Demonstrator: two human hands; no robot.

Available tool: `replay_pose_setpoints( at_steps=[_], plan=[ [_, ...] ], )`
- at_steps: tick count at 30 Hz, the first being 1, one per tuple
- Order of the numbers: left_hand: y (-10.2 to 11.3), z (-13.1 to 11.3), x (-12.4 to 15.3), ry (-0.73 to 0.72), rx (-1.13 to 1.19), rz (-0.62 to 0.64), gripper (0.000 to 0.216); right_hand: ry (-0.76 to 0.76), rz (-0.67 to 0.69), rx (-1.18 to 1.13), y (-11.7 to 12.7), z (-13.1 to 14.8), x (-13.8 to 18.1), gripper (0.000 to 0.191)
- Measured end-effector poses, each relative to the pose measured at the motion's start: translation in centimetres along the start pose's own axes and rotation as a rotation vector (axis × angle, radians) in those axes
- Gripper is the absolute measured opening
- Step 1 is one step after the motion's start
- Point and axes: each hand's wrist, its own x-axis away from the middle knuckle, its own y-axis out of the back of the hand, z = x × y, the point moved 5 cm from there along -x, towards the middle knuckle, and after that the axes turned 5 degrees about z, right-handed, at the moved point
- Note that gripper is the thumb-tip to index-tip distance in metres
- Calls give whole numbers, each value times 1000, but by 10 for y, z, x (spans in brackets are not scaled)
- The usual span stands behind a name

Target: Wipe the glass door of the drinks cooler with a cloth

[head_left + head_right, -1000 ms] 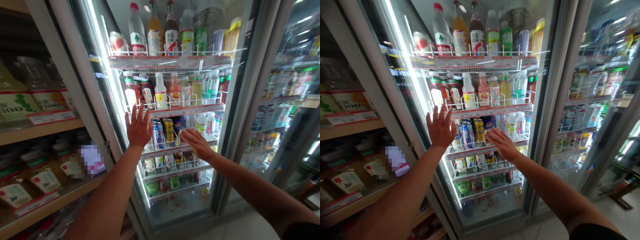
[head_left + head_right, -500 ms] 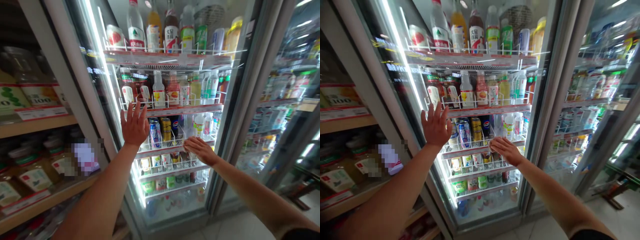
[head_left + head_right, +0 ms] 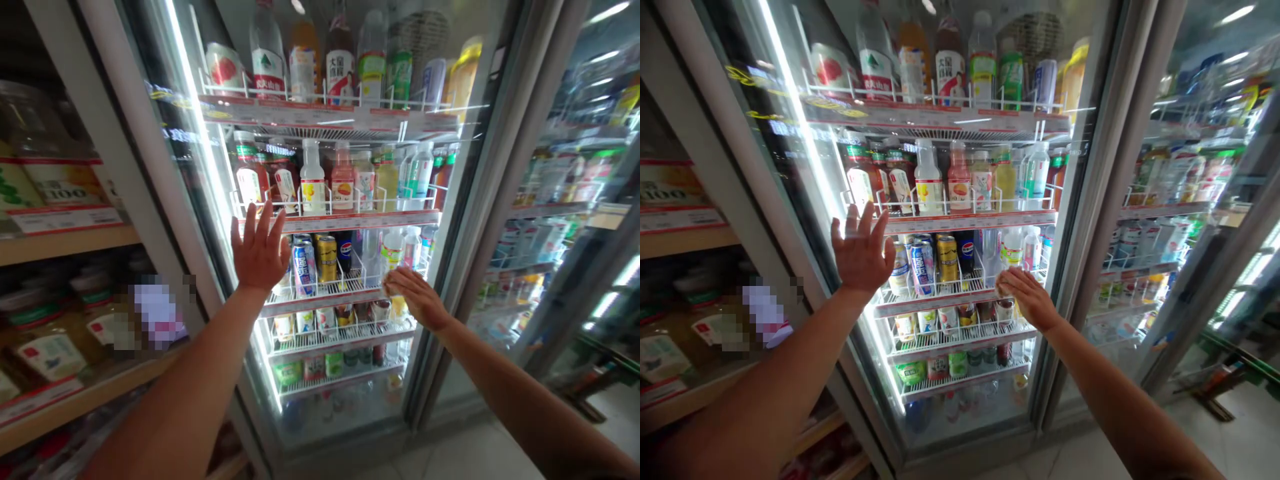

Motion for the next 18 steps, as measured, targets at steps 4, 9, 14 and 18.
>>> replay_pose_setpoints(
  at_steps=[4,9,14,18],
  plan=[
    [1,-2,-1,-12,-29,-3,58,-237,-281,5,31,-42,-15,38],
    [2,-3,0,-14,-43,-9,57,-284,-308,34,10,-29,26,57],
    [1,-4,0,-18,-64,-6,55,-258,-252,28,8,-46,33,55],
    [1,-3,1,-8,-58,2,55,-394,-420,28,30,-81,11,53]
  ],
)
